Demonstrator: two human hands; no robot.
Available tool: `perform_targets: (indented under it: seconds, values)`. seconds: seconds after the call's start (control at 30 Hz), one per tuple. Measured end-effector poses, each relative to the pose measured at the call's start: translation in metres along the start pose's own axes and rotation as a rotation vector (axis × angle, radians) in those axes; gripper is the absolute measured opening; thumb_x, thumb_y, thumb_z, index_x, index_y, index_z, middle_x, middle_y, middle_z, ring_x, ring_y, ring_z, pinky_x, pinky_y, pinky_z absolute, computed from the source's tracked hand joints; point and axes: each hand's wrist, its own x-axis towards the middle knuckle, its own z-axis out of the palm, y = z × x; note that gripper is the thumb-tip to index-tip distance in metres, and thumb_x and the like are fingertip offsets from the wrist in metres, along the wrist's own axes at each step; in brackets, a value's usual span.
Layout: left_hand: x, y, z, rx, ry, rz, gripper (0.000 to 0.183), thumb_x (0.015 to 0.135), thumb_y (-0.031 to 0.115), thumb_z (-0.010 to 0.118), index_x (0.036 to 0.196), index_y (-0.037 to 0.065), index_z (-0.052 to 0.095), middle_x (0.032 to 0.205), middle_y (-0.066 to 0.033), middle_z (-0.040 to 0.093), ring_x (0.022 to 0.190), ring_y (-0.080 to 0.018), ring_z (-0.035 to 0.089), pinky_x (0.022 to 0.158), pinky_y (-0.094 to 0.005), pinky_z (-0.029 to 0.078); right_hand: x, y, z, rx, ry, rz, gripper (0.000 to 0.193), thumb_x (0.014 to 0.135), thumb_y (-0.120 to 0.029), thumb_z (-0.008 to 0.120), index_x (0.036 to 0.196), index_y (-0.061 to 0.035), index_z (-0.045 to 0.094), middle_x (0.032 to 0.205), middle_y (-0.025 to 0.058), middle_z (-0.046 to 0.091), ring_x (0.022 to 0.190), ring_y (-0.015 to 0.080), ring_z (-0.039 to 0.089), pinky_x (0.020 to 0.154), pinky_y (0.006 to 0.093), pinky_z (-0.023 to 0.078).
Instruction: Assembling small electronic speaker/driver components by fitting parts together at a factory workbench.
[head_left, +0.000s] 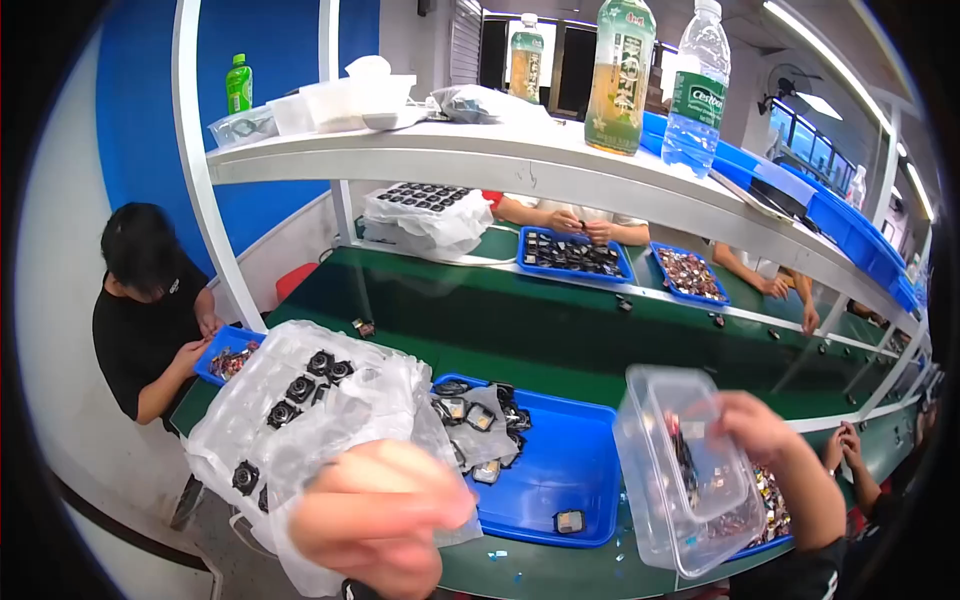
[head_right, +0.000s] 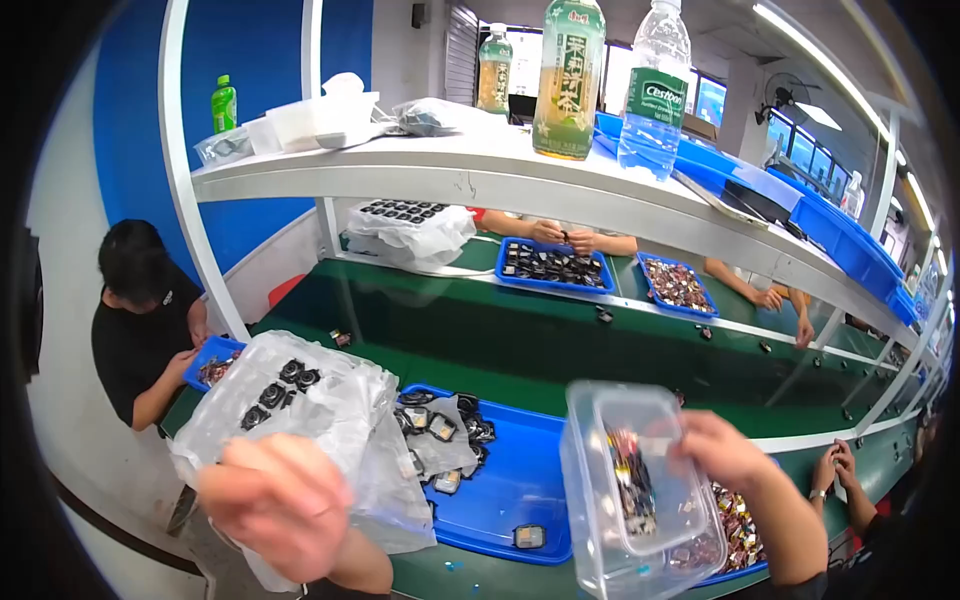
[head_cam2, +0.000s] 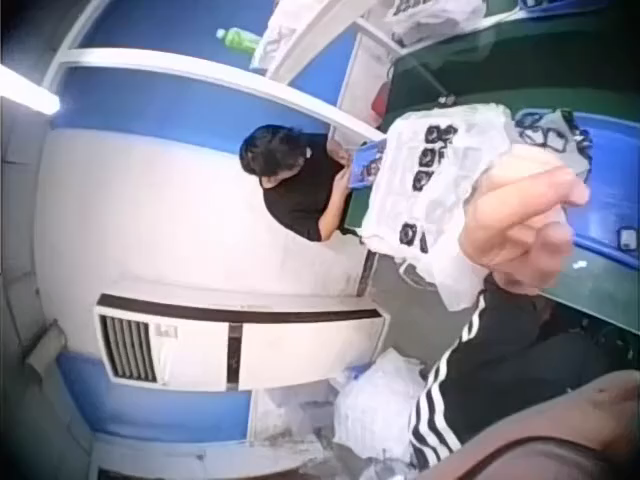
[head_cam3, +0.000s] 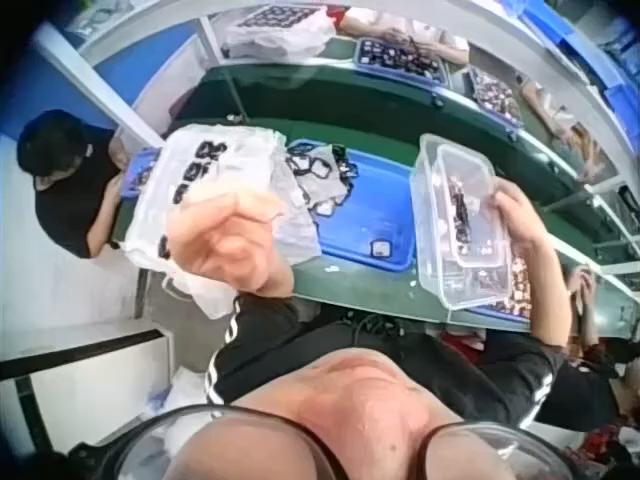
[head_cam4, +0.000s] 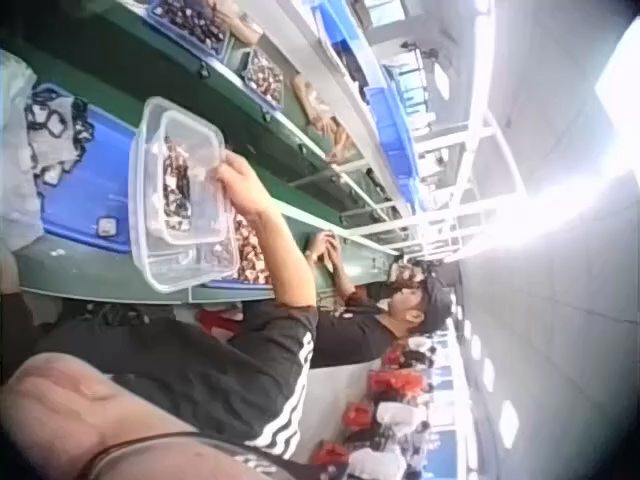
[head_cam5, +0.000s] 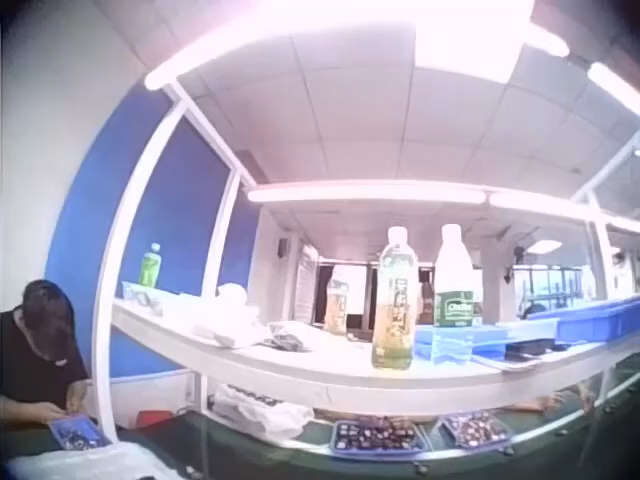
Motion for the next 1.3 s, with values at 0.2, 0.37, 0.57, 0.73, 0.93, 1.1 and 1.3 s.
perform_targets:
  seconds: [0.2, 0.37, 0.57, 0.73, 0.93, 1.1, 1.3]
  values:
    - [0.031, -0.022, 0.041, 0.603, -0.318, 0.069, 0.074, 0.068, 0.046, 0.084, 0.125, 0.006, 0.059, 0.131, -0.0232, 0.051, 0.119, -0.0389, 0.052, 0.096, -0.0484, 0.048, 0.025, -0.102, 0.045, 0.071, 0.017, -0.113, 0.031, 0.09, -0.015, 0.051, 0.113, -0.0004, 0.065, 0.092, 0.0052, 0.063, 0.073, 0.0105, 0.057, 0.064, 0.0267, 0.049]
    - [0.036, -0.033, 0.036, 0.489, -0.166, 0.071, 0.112, 0.058, 0.028, 0.094, 0.147, 0.013, 0.028, 0.137, -0.0333, 0.039, 0.125, -0.045, 0.048, 0.093, -0.0482, 0.052, 0.045, -0.152, 0.065, 0.095, -0.021, -0.156, 0.031, 0.087, -0.019, 0.06, 0.108, 0.0034, 0.063, 0.095, 0.0095, 0.064, 0.08, 0.0143, 0.062, 0.07, 0.0297, 0.052]
    - [0.084, -0.014, 0.004, 0.674, -0.158, 0.193, 0.119, 0.053, 0.033, 0.096, 0.145, 0.004, 0.026, 0.138, -0.0234, 0.043, 0.125, -0.0379, 0.05, 0.097, -0.0467, 0.052, 0.048, -0.21, 0.071, 0.057, -0.029, -0.428, 0.033, 0.083, -0.016, 0.066, 0.105, 0.0084, 0.061, 0.093, 0.0133, 0.066, 0.078, 0.0188, 0.068, 0.067, 0.0309, 0.057]
    - [0.135, -0.022, -0.003, 0.608, -0.044, 0.075, 0.118, 0.058, 0.038, 0.094, 0.145, 0.011, 0.019, 0.138, -0.0266, 0.042, 0.124, -0.0365, 0.051, 0.103, -0.0445, 0.046, 0.067, -0.253, 0.06, 0.195, -0.1, -0.54, 0.05, 0.091, -0.035, 0.064, 0.114, 0.0099, 0.056, 0.097, 0.0155, 0.066, 0.084, 0.0167, 0.069, 0.074, 0.0284, 0.06]
    - [0.184, -0.081, -0.023, 0.418, -0.08, -0.177, 0.105, 0.066, 0.013, 0.089, 0.143, 0.015, 0.018, 0.136, -0.025, 0.046, 0.125, -0.0346, 0.051, 0.096, -0.0403, 0.051, 0.08, -0.247, 0.042, 0.373, -0.06, -0.571, 0.064, 0.096, -0.049, 0.053, 0.115, 0.0129, 0.053, 0.104, 0.022, 0.065, 0.095, 0.0206, 0.068, 0.084, 0.0287, 0.059]
    - [0.206, -0.13, -0.043, 0.498, -0.294, -0.276, 0.094, 0.073, 0.005, 0.082, 0.145, 0.017, 0.022, 0.136, -0.0228, 0.051, 0.123, -0.0304, 0.053, 0.099, -0.0399, 0.049, 0.054, -0.19, 0.043, 0.341, 0.161, -0.705, 0.048, 0.099, -0.042, 0.053, 0.119, 0.0013, 0.057, 0.095, 0.0101, 0.063, 0.085, 0.0141, 0.064, 0.073, 0.0222, 0.056]
    - [0.221, -0.152, -0.058, 0.79, -0.363, -0.261, 0.086, 0.079, 0.024, 0.081, 0.146, 0.013, 0.027, 0.131, -0.022, 0.056, 0.115, -0.0309, 0.059, 0.095, -0.0383, 0.05, -0.026, -0.085, 0.045, 0.121, 0.003, -0.453, 0.031, 0.1, -0.026, 0.051, 0.117, -0.0007, 0.058, 0.085, 0.0018, 0.061, 0.063, 0.0065, 0.057, 0.058, 0.02, 0.048]
